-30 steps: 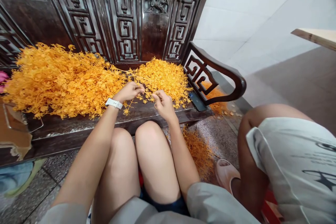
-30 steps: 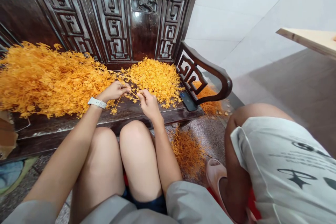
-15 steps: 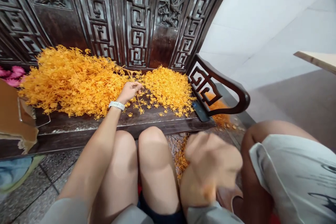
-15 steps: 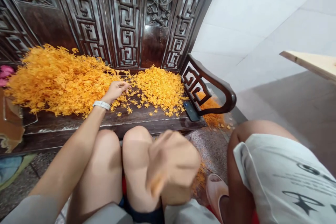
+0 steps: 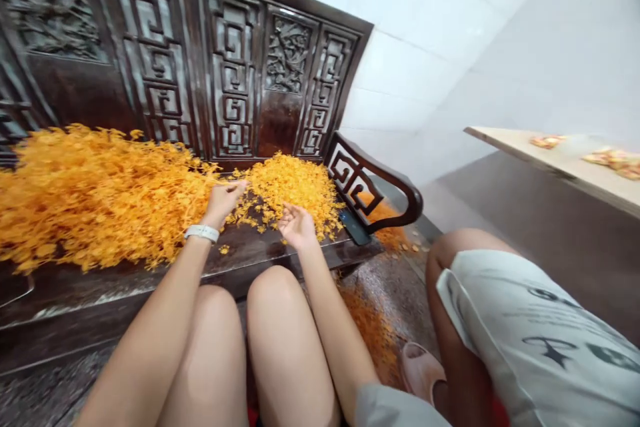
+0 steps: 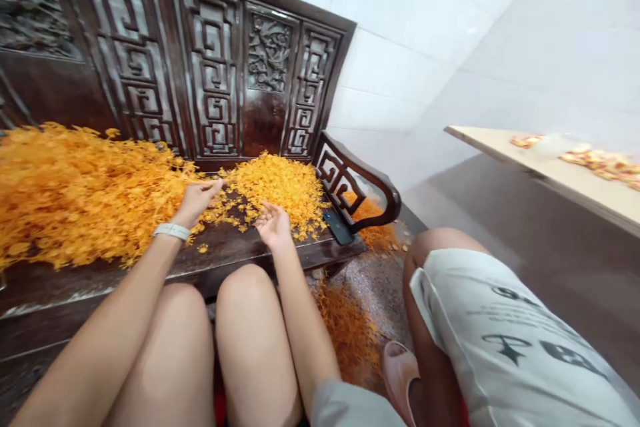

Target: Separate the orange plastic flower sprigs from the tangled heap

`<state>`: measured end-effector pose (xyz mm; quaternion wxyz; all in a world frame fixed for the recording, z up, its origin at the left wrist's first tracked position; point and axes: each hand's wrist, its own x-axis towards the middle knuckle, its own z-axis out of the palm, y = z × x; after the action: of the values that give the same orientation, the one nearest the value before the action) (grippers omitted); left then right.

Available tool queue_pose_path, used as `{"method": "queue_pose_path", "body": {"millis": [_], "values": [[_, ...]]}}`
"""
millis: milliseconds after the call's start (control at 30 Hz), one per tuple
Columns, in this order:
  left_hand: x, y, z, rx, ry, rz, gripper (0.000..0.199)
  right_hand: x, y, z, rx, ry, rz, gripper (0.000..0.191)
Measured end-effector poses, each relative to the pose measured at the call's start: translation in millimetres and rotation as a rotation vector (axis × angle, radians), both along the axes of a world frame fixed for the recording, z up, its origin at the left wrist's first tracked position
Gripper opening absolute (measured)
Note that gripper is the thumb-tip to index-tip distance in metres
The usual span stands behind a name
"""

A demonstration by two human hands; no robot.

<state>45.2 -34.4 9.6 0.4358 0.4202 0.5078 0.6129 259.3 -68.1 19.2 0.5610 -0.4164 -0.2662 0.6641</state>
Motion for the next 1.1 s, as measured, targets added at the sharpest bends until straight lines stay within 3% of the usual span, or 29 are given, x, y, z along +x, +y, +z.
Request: {"method": "queue_pose_path", "body": {"millis": [100, 200, 300, 367, 467, 633, 733, 833, 933, 1100], "values": [[17, 10, 20.8, 0.004, -0.184, -0.035, 0.044, 5, 5, 21.3, 0.057, -0.096, -0.015, 0.012], [38, 21, 57.9, 0.040, -0.297, -0.123, 0.036, 6, 24, 62.3, 0.334, -0.450, -0.010, 0.026], [51, 28, 91.8, 0.078, -0.383, -0.153, 0.030, 5, 44, 98.0, 0.624, -0.757, 0.137, 0.026], [52, 30, 102.6, 0.103, -0.430, -0.133, 0.032, 7, 54, 110.6, 0.711, -0.835, 0.241, 0.029], [47, 30, 97.7, 0.148, -0.445, -0.048, 0.035, 14, 59, 109.6, 0.685, -0.794, 0.274, 0.032], [54, 32, 70.1, 0.074, -0.637, 0.140, 0.032, 31, 55, 80.7, 0.432, -0.486, 0.251, 0.044], [74, 37, 64.1, 0.009, -0.788, 0.145, 0.030, 37, 53, 71.4, 0.279, -0.313, 0.318, 0.047], [98, 42, 65.5, 0.014, -0.911, 0.115, 0.022, 35, 54, 69.6, 0.229, -0.207, 0.384, 0.053], [119, 45, 66.6, 0.069, -1.030, 0.131, 0.007, 26, 60, 67.2, 0.272, -0.120, 0.243, 0.059], [157, 48, 59.4, 0.118, -1.018, 0.119, 0.015, 14, 89, 56.8, 0.206, -0.044, -0.163, 0.057]]}}
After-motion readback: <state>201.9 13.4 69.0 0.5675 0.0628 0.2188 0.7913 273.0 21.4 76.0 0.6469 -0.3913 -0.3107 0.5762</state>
